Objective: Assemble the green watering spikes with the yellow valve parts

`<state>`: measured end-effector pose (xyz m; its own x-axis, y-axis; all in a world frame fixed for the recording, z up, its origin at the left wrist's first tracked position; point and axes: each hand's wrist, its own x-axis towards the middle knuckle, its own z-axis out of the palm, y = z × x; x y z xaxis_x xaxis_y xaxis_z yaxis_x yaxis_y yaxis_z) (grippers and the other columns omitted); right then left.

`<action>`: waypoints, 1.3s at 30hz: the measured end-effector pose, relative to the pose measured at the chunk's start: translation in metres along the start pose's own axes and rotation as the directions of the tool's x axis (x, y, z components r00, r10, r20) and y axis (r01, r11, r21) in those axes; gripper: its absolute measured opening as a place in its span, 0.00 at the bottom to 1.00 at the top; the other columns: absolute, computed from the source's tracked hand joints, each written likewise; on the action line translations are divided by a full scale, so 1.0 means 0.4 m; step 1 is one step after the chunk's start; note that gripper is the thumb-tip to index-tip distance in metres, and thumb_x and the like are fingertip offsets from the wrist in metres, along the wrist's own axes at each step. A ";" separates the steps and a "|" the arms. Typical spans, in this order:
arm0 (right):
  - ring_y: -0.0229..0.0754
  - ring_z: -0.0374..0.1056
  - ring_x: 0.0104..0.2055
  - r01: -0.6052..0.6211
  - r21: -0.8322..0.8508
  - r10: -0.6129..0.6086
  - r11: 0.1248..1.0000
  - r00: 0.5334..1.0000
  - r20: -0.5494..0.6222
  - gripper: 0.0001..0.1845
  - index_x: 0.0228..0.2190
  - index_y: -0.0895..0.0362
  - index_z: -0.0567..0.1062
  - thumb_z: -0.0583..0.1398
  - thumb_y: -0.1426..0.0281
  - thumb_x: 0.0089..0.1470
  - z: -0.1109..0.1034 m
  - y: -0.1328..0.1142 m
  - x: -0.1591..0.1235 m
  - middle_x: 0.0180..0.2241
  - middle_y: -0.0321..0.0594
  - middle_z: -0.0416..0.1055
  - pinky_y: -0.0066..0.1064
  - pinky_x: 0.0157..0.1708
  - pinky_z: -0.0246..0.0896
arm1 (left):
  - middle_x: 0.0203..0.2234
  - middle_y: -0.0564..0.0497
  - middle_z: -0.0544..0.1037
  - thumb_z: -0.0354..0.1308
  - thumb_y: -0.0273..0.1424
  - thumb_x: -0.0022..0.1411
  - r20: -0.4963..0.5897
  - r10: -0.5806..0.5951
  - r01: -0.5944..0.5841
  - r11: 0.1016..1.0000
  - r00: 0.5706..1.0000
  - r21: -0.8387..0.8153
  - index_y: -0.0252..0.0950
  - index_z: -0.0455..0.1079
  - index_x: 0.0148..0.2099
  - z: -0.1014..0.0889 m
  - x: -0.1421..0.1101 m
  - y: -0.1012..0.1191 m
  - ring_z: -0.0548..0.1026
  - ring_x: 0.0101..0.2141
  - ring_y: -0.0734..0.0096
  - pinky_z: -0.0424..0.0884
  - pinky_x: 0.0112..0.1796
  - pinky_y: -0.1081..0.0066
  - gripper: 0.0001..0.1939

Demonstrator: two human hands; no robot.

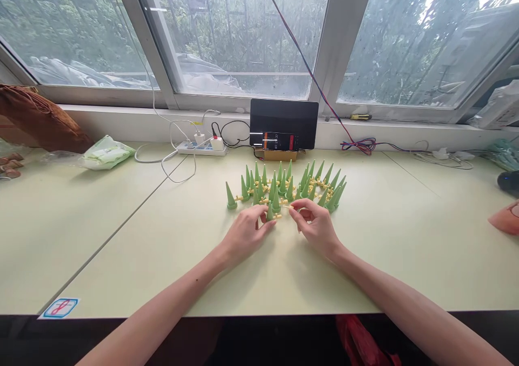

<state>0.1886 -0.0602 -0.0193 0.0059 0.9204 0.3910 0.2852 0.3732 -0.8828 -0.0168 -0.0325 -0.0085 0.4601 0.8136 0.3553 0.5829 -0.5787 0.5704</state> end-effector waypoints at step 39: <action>0.36 0.62 0.20 0.025 -0.024 -0.020 0.999 0.979 0.202 0.11 0.37 0.54 0.75 0.60 0.60 0.62 0.004 0.021 -0.003 0.22 0.32 0.67 0.30 0.23 0.61 | 0.31 0.49 0.71 0.54 0.38 0.67 0.062 -0.067 0.085 0.928 0.996 -0.362 0.34 0.70 0.36 -0.012 0.013 0.012 0.69 0.27 0.73 0.71 0.25 0.73 0.12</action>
<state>0.1894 -0.0581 -0.0278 -0.1936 0.9174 0.3476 0.3082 0.3933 -0.8662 -0.0145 -0.0307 -0.0005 0.4607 0.8455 0.2700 0.3380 -0.4484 0.8275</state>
